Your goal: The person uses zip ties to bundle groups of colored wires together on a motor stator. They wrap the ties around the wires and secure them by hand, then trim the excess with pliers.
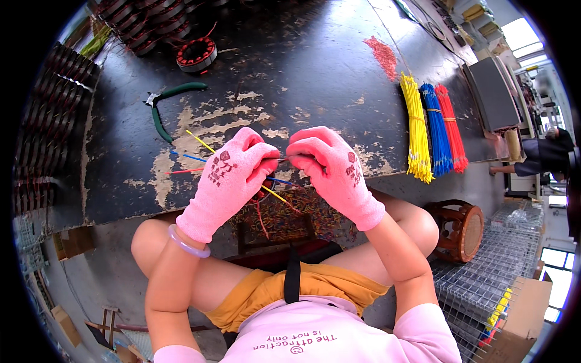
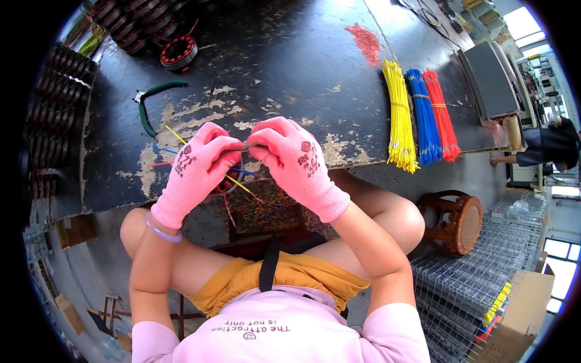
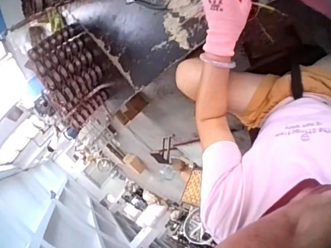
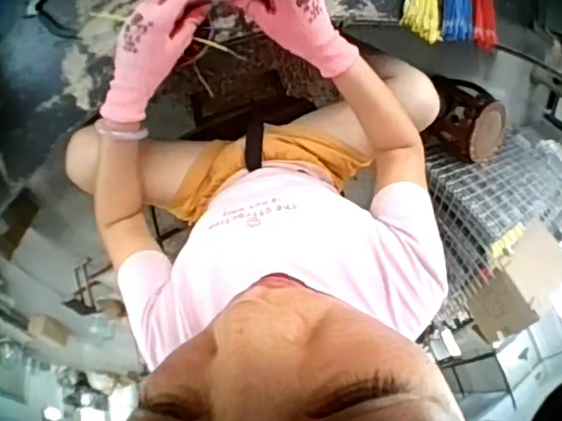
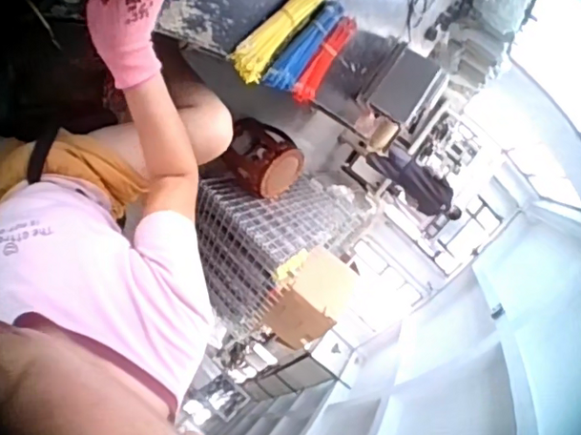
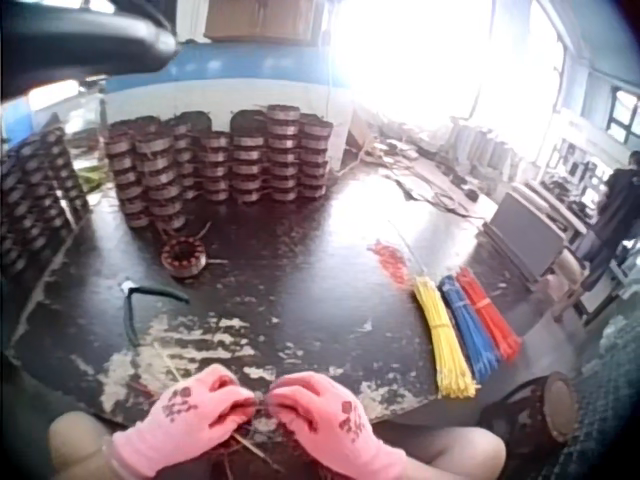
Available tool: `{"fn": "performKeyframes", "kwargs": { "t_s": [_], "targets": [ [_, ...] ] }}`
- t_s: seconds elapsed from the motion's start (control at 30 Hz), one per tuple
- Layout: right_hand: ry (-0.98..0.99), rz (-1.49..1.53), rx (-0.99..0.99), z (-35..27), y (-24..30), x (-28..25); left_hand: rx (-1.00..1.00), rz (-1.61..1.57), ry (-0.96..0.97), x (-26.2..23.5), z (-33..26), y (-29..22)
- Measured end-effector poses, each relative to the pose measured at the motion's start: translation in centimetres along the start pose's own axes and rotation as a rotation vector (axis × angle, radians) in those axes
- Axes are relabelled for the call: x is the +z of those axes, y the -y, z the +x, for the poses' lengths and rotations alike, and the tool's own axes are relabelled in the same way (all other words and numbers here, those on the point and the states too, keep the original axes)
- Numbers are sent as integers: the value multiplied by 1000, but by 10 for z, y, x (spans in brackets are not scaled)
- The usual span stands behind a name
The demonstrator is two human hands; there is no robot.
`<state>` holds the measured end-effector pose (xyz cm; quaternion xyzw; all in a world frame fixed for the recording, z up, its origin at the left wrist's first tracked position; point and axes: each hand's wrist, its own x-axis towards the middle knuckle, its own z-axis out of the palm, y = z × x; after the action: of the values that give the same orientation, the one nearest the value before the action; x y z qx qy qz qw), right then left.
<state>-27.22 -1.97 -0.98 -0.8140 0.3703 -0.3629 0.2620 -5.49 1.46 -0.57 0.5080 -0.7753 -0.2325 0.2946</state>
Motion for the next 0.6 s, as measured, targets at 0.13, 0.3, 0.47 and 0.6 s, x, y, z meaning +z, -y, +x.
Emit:
{"fn": "performKeyframes", "kwargs": {
  "t_s": [0.13, 0.3, 0.47, 0.6],
  "targets": [
    [149, 111, 172, 4, 5, -6, 36, 60, -57, 3, 1, -5],
    [168, 191, 276, 6, 9, -13, -10, 38, -49, 5, 1, -12],
    [143, 173, 191, 5, 2, -12, 2, 101, -31, 4, 4, -18],
    [164, 167, 226, 6, 3, -15, 29, 40, -73, 8, 4, -14]
  ]
}}
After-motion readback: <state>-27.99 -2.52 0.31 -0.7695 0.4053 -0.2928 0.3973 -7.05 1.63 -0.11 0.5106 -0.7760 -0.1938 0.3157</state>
